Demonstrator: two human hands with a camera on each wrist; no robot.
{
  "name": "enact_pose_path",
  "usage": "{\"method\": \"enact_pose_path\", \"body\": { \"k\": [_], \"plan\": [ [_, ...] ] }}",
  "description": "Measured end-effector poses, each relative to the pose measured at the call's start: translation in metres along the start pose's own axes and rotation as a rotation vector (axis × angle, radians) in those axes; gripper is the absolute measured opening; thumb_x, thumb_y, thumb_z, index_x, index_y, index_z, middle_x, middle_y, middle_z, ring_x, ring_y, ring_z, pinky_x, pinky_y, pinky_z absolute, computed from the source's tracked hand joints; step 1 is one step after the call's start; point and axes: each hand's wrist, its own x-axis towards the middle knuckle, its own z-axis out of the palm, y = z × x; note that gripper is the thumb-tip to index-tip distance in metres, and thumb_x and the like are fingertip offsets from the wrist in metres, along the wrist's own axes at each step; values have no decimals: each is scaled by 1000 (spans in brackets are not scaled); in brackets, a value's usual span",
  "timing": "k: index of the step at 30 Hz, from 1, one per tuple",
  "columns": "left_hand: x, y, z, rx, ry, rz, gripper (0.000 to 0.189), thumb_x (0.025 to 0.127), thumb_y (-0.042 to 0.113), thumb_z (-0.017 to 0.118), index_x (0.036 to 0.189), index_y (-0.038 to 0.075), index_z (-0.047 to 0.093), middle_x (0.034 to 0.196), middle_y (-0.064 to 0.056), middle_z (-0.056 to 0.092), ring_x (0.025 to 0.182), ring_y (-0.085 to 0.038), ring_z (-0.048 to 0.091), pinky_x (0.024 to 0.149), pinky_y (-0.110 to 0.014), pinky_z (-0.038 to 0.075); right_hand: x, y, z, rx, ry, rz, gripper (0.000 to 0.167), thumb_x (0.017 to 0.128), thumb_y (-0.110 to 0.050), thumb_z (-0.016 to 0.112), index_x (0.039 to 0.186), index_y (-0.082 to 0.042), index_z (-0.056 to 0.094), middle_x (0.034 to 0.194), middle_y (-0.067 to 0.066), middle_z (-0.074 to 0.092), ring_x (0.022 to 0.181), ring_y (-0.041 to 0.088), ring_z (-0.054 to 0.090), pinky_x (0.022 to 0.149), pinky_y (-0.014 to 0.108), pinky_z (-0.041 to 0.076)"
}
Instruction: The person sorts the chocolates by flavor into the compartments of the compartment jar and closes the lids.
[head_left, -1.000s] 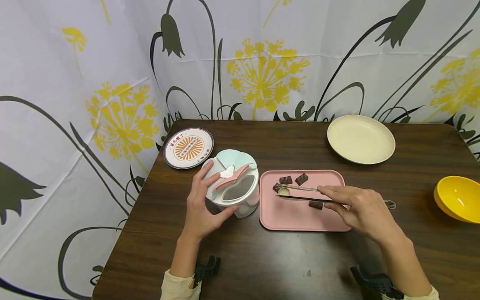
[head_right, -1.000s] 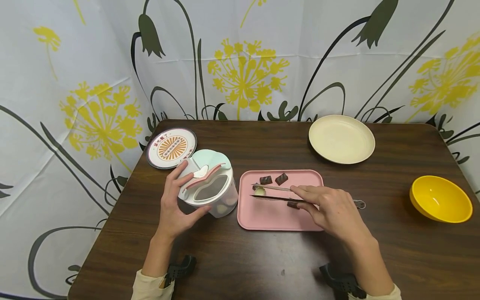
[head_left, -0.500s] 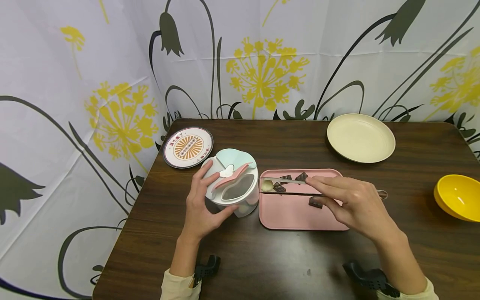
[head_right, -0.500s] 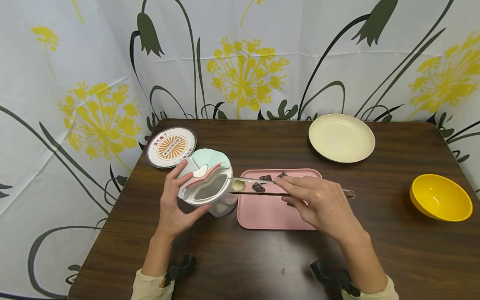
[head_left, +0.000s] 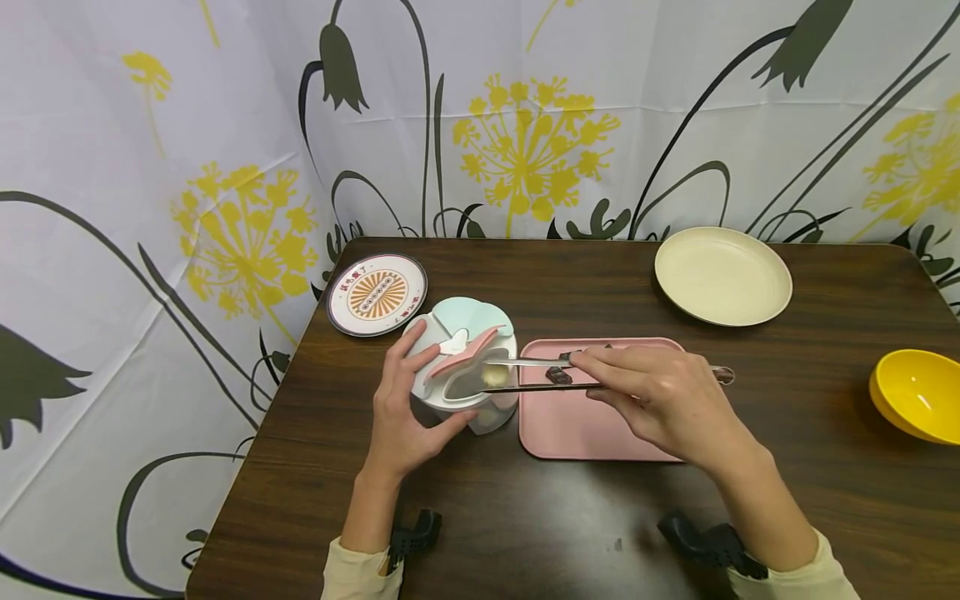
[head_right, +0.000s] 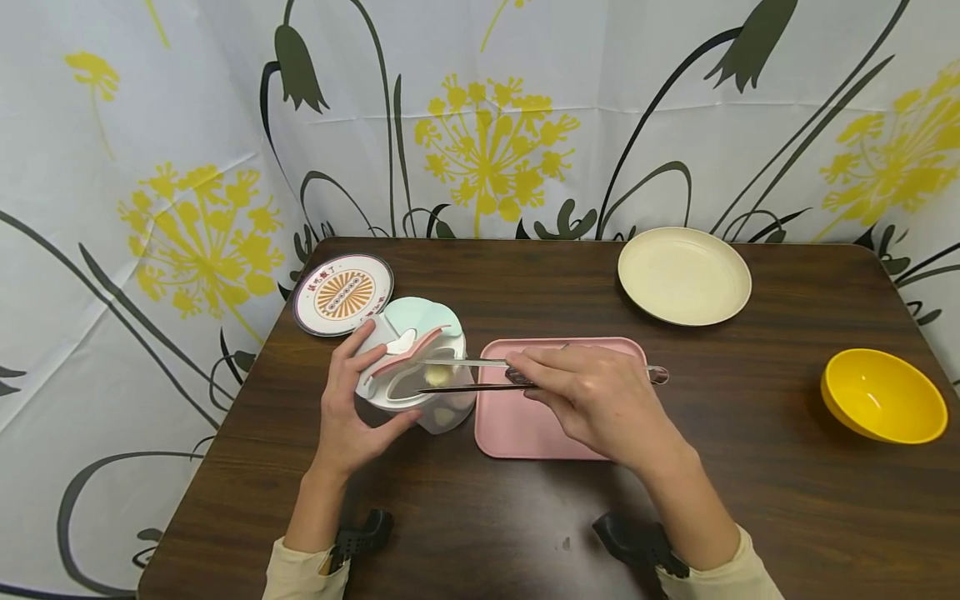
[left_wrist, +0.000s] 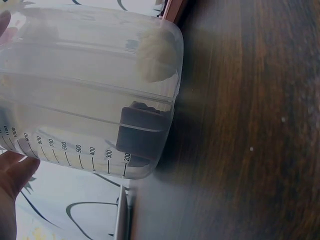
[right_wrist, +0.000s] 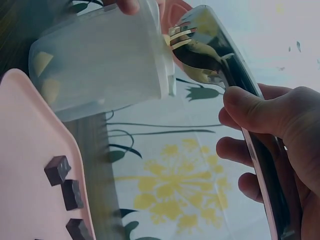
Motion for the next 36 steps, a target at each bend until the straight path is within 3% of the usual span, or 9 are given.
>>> {"method": "enact_pose_path", "body": {
  "k": [2, 4, 10, 17, 26, 31, 36],
  "plan": [
    [0, 0, 0, 0, 0, 0, 79, 74, 57, 78, 131, 8, 56, 152, -11, 38, 139, -34, 35, 112, -46, 30, 3, -1, 2, 8, -5, -7, 36, 84, -19, 75, 119, -14, 73, 113, 0, 72, 97, 22, 70, 76, 47, 53],
    [0, 0, 0, -2, 1, 3, 78, 74, 57, 78, 131, 7, 56, 152, -11, 39, 139, -34, 35, 112, -46, 30, 6, 0, 4, 13, 1, -31, 41, 78, -12, 79, 118, -13, 73, 113, 0, 72, 96, 21, 70, 74, 44, 54],
    [1, 0, 0, -9, 8, 13, 79, 73, 56, 79, 130, 6, 57, 151, -12, 39, 138, -35, 36, 112, -45, 30, 13, 1, 8, 8, 28, -95, 39, 78, -11, 79, 116, -12, 74, 114, -1, 71, 93, 16, 70, 73, 39, 55],
    [3, 4, 0, -26, 17, 19, 80, 73, 56, 79, 128, 2, 57, 150, -16, 40, 138, -36, 36, 112, -43, 29, 14, 0, 9, 1, -16, -45, 43, 77, -14, 81, 119, -14, 73, 115, -3, 71, 96, 16, 70, 75, 40, 55],
    [13, 31, -6, -63, 31, 33, 74, 78, 48, 80, 122, -6, 56, 143, -27, 42, 135, -41, 38, 112, -42, 30, 15, 0, 7, 11, -70, -7, 47, 79, -16, 81, 125, -17, 70, 116, -3, 71, 96, 13, 70, 72, 38, 55],
    [13, 30, -5, -68, 41, 36, 73, 75, 45, 82, 124, -2, 56, 144, -25, 42, 135, -40, 39, 111, -43, 32, 15, 0, 7, 10, -78, 1, 48, 79, -16, 81, 125, -16, 70, 117, -4, 70, 94, 12, 70, 71, 37, 55],
    [14, 35, -6, -67, 24, 22, 73, 77, 44, 81, 122, -6, 56, 144, -27, 42, 135, -41, 38, 112, -42, 30, 15, -1, 6, 11, -80, 6, 47, 79, -16, 81, 125, -16, 70, 118, -4, 70, 98, 13, 69, 75, 38, 55]
  ]
}}
